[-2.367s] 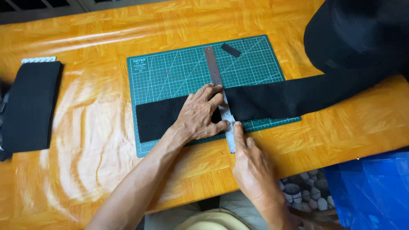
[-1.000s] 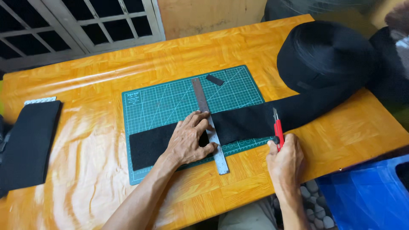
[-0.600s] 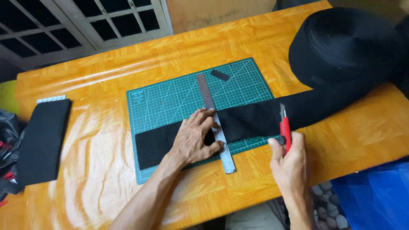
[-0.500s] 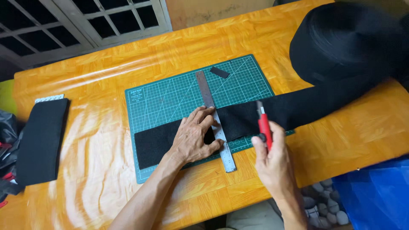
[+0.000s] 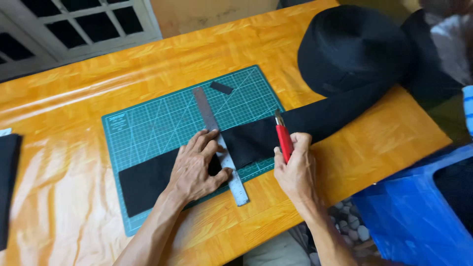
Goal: The person uses a metal ruler and a red utility knife to cut a long strip of black fabric on a green cutting mat. They align the ruler along the fabric and slice through it, then move the cut piece aside and reposition the ruler to continue cutting the remaining strip.
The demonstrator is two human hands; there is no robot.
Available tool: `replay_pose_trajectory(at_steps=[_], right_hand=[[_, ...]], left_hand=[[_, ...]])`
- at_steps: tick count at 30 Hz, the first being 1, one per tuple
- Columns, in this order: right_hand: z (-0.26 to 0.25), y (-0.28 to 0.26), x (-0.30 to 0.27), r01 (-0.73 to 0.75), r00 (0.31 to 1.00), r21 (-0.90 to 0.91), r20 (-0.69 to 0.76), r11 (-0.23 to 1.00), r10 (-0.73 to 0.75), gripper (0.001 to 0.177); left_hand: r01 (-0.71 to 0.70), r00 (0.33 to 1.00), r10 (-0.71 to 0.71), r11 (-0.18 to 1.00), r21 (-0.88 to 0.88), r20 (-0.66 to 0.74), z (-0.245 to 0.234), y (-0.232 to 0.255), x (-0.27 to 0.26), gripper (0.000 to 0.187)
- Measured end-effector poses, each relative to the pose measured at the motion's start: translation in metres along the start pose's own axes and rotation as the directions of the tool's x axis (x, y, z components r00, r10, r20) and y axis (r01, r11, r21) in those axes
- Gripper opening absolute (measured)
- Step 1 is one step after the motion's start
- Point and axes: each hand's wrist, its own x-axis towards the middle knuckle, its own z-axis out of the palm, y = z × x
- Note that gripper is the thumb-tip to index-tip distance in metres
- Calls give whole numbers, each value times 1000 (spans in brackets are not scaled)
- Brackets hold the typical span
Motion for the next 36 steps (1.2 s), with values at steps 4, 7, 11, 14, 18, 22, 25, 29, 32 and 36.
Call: replay_pose_trajectory(at_steps=[4, 7, 11, 14, 18, 22, 25, 29, 32, 36], right_hand=[[-36, 24, 26, -43, 998, 74, -40, 996, 46, 43], [-51, 61, 49, -7, 987, 2, -159, 1000, 7, 29], [-83, 73, 105, 224, 898, -256, -321, 940, -302, 34], [-105, 53, 150, 414, 836, -421, -174, 807, -520, 42], [-97, 45, 199, 325, 935, -684, 129, 653, -330, 57], [-75, 51, 226, 289, 906, -847, 92, 446, -413, 64], [-58, 48, 243, 194, 945, -829, 14, 525, -328, 63], [-33, 45, 285, 44, 974, -834, -85, 551, -208, 69], [-12, 41, 302, -1, 982, -797, -114, 604, -149, 66], [5, 35, 317, 70, 967, -681, -132, 729, -217, 62]], left_hand=[[26, 1000, -26, 1000, 5, 12, -1, 3, 2, 45], [48, 999, -49, 998, 28, 25, 0, 3, 0, 43], [37, 999, -38, 999, 24, 16, 2, 0, 3, 45], [-51, 998, 51, 998, 21, -33, 9, -9, 2, 46], [-141, 986, 142, 990, 16, -84, 9, -11, -3, 42], [-126, 987, 128, 992, 27, -92, 11, -13, -1, 43], [-138, 986, 141, 990, 39, -90, 12, -13, -2, 45], [-129, 988, 131, 991, 25, -85, 9, -12, -2, 45], [-62, 998, 62, 998, 5, -31, 2, -3, -5, 44], [-2, 1000, 2, 1000, 7, -12, -1, 0, -3, 45]])
